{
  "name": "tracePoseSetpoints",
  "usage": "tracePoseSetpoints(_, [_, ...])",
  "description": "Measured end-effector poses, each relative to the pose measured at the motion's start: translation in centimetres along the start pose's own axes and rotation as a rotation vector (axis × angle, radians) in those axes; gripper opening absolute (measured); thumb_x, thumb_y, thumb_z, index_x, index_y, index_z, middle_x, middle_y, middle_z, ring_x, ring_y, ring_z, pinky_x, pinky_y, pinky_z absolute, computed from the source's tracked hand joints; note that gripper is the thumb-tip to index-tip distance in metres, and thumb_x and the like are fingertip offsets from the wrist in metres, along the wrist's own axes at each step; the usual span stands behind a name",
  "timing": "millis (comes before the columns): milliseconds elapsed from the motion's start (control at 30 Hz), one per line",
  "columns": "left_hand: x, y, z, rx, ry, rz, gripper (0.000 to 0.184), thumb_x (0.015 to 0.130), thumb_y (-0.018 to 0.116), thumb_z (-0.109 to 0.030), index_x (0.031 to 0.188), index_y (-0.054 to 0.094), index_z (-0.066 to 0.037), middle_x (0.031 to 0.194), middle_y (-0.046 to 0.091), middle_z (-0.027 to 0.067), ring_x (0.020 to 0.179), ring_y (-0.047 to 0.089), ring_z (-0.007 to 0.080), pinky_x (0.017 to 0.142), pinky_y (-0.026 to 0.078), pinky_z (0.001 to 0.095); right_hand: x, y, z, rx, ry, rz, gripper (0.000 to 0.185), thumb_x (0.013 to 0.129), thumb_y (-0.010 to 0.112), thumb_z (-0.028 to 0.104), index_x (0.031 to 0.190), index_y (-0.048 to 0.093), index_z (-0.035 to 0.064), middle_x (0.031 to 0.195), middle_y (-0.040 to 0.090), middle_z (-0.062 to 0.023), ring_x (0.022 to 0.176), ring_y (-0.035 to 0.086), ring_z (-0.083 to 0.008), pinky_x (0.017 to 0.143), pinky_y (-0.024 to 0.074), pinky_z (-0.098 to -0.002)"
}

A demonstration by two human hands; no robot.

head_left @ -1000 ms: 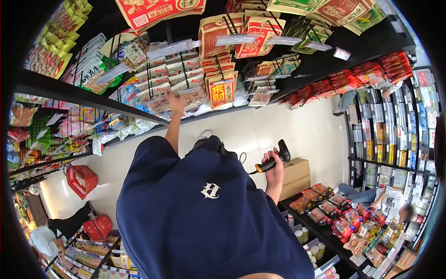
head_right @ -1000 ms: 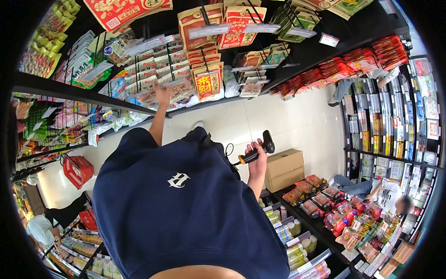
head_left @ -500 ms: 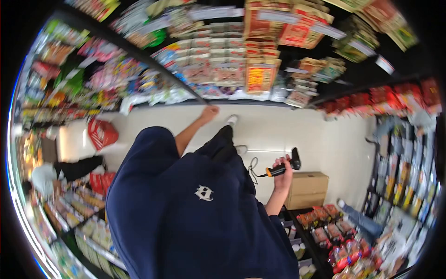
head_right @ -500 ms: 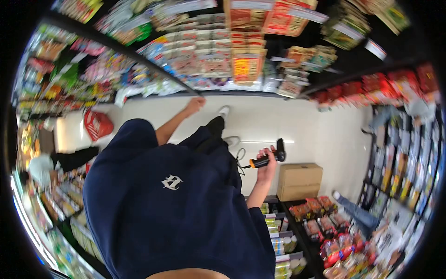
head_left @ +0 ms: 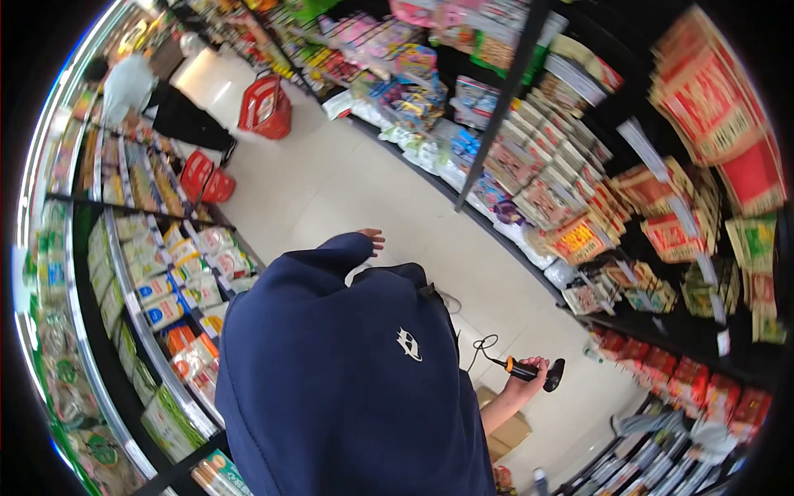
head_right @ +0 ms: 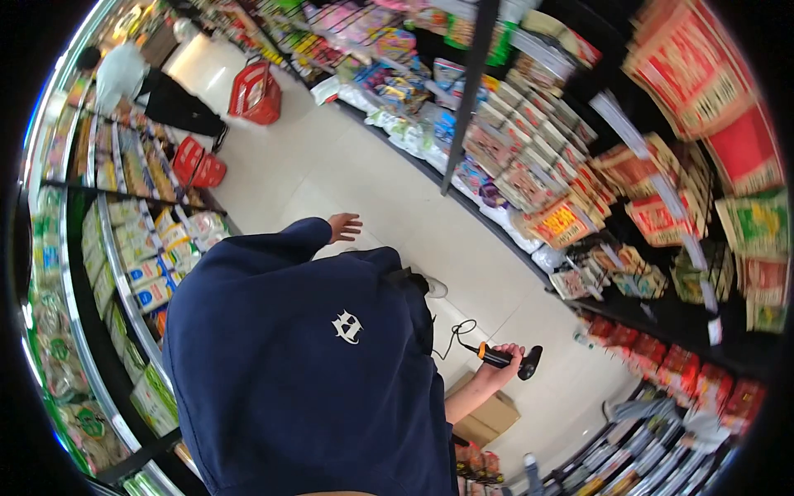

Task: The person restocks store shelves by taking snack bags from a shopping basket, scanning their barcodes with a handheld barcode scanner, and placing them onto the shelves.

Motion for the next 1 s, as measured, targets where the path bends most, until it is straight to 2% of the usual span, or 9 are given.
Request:
tracePoseSetpoints(133, [-6.1,-6.1,2.2,-0.164,0.033,-0.147,0.056,0.099,0.043,-0.038,0.145,0.033,-0.006,0.139,0.048,0.0133,0.12,0.051,0.0291,0.099,0.044,0.0466,-1.9,9.2,-2.7,-0.142,0.023,0.1,0.009,0.09,0.059,0.01,0.095,0.051,0.0091,0.076,0.052,-0.0011,0.066,0.052,-0.0129,0.059,0.047,-0.0268])
tracePoseSetpoints(200, [-6.4,-11.8,7.6,-0.216,0.044,-0.162,0.051,0.097,0.046,-0.037,0.138,0.043,-0.006,0.132,0.055,0.012,0.116,0.055,0.0286,0.097,0.046,0.0463,-2.4,14.1,-5.2,-0.223,-0.034,0.279,0.015,0.092,0.063,0.021,0.096,0.054,0.0094,0.073,0.053,0.0,0.065,0.053,-0.0126,0.059,0.0455,-0.0259])
tracePoseSetpoints(233, [-9.3,-13.2,9.0,-0.293,0.022,-0.217,0.048,0.095,0.05,-0.036,0.132,0.049,-0.006,0.128,0.057,0.0114,0.113,0.057,0.0286,0.091,0.049,0.0456,-5.1,18.3,-6.5,-0.295,-0.074,0.21,0.02,0.092,0.065,0.029,0.095,0.055,0.0115,0.07,0.05,0.0015,0.064,0.05,-0.0112,0.059,0.0425,-0.0249])
tracePoseSetpoints(267, [-8.0,-16.6,13.1,-0.371,-0.079,-0.235,0.047,0.093,0.053,-0.036,0.13,0.05,-0.006,0.127,0.058,0.0134,0.11,0.058,0.0294,0.087,0.05,0.0443,-6.8,21.1,-8.2,-0.327,-0.066,0.236,0.02,0.091,0.066,0.029,0.092,0.055,0.0125,0.069,0.048,0.0018,0.063,0.048,-0.0109,0.059,0.0416,-0.0251])
tracePoseSetpoints(300, [-9.0,-18.8,15.6,-0.39,-0.168,-0.262,0.041,0.095,0.048,-0.041,0.12,0.056,-0.009,0.116,0.062,0.0068,0.108,0.056,0.0244,0.091,0.046,0.043,-8.3,23.9,-10.3,-0.362,-0.074,0.286,0.021,0.091,0.067,0.029,0.091,0.055,0.0123,0.069,0.047,0.002,0.062,0.047,-0.011,0.058,0.0413,-0.0255])
tracePoseSetpoints(433, [-9.3,-29.6,28.3,-0.473,-0.094,-0.429,0.039,0.094,0.052,-0.029,0.125,0.055,-0.006,0.121,0.062,0.0103,0.099,0.061,0.0281,0.083,0.048,0.0466,-17.5,32.4,-19.9,-0.5,0.024,0.432,0.019,0.09,0.068,0.025,0.094,0.054,0.0135,0.068,0.045,0.003,0.061,0.045,-0.0091,0.059,0.0408,-0.0257])
tracePoseSetpoints(600, [-11.2,-35.3,35.4,-0.638,-0.23,-0.474,0.035,0.093,0.052,-0.027,0.122,0.055,-0.008,0.108,0.063,0.0101,0.085,0.062,0.0266,0.073,0.049,0.0468,-27.4,34.9,-34.1,-0.681,0.337,0.74,0.016,0.092,0.066,0.02,0.1,0.054,0.0139,0.067,0.046,0.0023,0.06,0.048,-0.0099,0.057,0.0426,-0.0269])
tracePoseSetpoints(800, [-8.8,-37.8,28.2,-0.847,-0.029,-0.563,0.031,0.092,0.053,-0.027,0.118,0.056,-0.009,0.096,0.066,0.0097,0.075,0.064,0.025,0.066,0.052,0.0474,-33.7,37.2,-43.3,-0.881,0.512,0.908,0.023,0.089,0.068,0.023,0.105,0.057,0.0107,0.068,0.049,0.0012,0.059,0.054,-0.0122,0.056,0.0461,-0.0284])
tracePoseSetpoints(1000, [-5.7,-41.2,17.6,-0.712,0.182,-0.533,0.027,0.092,0.053,-0.021,0.114,0.06,-0.007,0.091,0.067,0.0092,0.071,0.065,0.0182,0.056,0.051,0.0335,-34.1,42.1,-50.4,-1.053,0.529,0.948,0.021,0.089,0.067,0.019,0.105,0.057,0.0104,0.069,0.051,0.0014,0.06,0.054,-0.012,0.057,0.0465,-0.0277])
Point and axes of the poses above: each hand's wrist, its own x-axis towards the middle knuckle, its own y-axis out of the palm, z = x × y, the point moved 4 cm from there along x, towards the middle knuckle
